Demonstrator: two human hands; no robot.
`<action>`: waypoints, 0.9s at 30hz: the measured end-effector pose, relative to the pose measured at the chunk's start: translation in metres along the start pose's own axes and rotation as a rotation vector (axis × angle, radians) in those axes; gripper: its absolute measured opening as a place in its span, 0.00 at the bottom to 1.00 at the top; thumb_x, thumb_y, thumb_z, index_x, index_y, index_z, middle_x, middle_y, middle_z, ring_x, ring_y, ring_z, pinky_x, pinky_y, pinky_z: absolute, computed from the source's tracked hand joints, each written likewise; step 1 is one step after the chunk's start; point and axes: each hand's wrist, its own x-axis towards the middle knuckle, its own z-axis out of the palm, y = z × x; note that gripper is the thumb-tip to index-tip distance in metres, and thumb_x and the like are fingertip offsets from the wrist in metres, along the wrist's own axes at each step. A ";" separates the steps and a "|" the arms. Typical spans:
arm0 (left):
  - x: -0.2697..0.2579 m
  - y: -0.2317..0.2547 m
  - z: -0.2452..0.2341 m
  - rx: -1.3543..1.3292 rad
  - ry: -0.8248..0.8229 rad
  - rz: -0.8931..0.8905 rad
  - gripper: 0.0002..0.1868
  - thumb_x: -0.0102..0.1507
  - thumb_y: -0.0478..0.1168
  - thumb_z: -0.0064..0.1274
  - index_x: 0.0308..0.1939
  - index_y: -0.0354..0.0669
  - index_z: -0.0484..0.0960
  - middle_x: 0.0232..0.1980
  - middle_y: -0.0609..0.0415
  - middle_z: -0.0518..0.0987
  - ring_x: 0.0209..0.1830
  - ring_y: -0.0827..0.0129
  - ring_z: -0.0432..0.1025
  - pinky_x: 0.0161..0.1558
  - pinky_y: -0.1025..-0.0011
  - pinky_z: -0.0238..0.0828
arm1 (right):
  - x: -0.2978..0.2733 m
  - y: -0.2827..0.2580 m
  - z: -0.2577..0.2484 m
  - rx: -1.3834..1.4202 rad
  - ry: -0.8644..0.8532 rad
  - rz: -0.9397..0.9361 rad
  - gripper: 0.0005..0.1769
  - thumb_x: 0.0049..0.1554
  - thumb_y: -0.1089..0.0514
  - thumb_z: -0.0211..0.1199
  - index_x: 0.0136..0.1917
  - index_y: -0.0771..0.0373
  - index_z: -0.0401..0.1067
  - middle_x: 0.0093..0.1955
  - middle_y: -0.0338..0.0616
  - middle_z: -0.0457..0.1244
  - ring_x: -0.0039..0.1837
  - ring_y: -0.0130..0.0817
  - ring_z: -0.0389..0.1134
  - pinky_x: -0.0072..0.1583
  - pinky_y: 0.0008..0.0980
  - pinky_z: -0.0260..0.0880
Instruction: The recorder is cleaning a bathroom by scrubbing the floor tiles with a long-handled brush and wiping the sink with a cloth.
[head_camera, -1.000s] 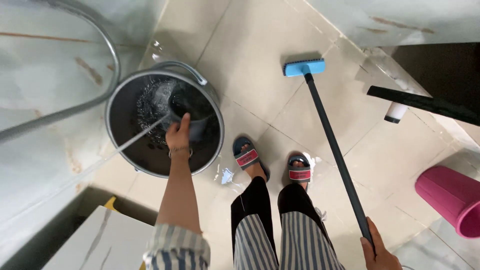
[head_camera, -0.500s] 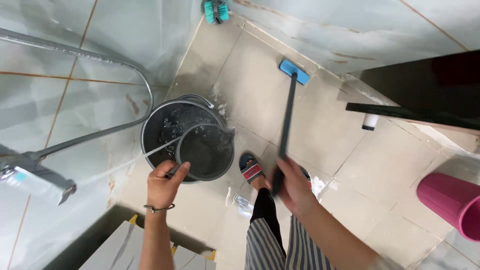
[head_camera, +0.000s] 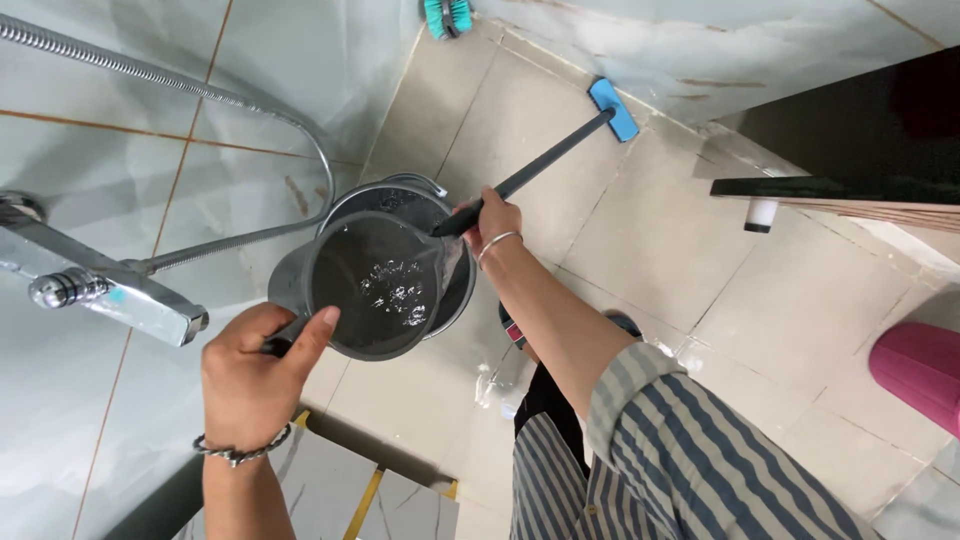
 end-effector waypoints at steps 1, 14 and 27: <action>0.001 0.004 -0.001 0.003 0.001 -0.002 0.19 0.59 0.43 0.68 0.27 0.31 0.77 0.22 0.52 0.72 0.21 0.71 0.61 0.25 0.70 0.59 | -0.008 0.002 0.007 0.000 -0.001 0.004 0.17 0.63 0.55 0.55 0.50 0.75 0.61 0.37 0.53 0.62 0.38 0.42 0.68 0.41 0.42 0.77; 0.056 -0.011 0.052 0.102 -0.014 -0.165 0.29 0.61 0.58 0.65 0.28 0.31 0.78 0.21 0.44 0.71 0.22 0.64 0.62 0.27 0.63 0.61 | -0.093 -0.019 -0.035 -1.007 0.105 -0.074 0.17 0.58 0.55 0.66 0.48 0.70 0.66 0.36 0.50 0.62 0.30 0.34 0.59 0.30 0.38 0.57; 0.223 0.001 0.177 0.158 -0.081 0.121 0.28 0.62 0.59 0.58 0.41 0.31 0.83 0.46 0.30 0.81 0.49 0.38 0.75 0.53 0.52 0.70 | -0.127 -0.065 -0.198 -0.894 -0.121 0.098 0.33 0.57 0.62 0.63 0.73 0.66 0.59 0.39 0.50 0.62 0.31 0.32 0.64 0.30 0.34 0.64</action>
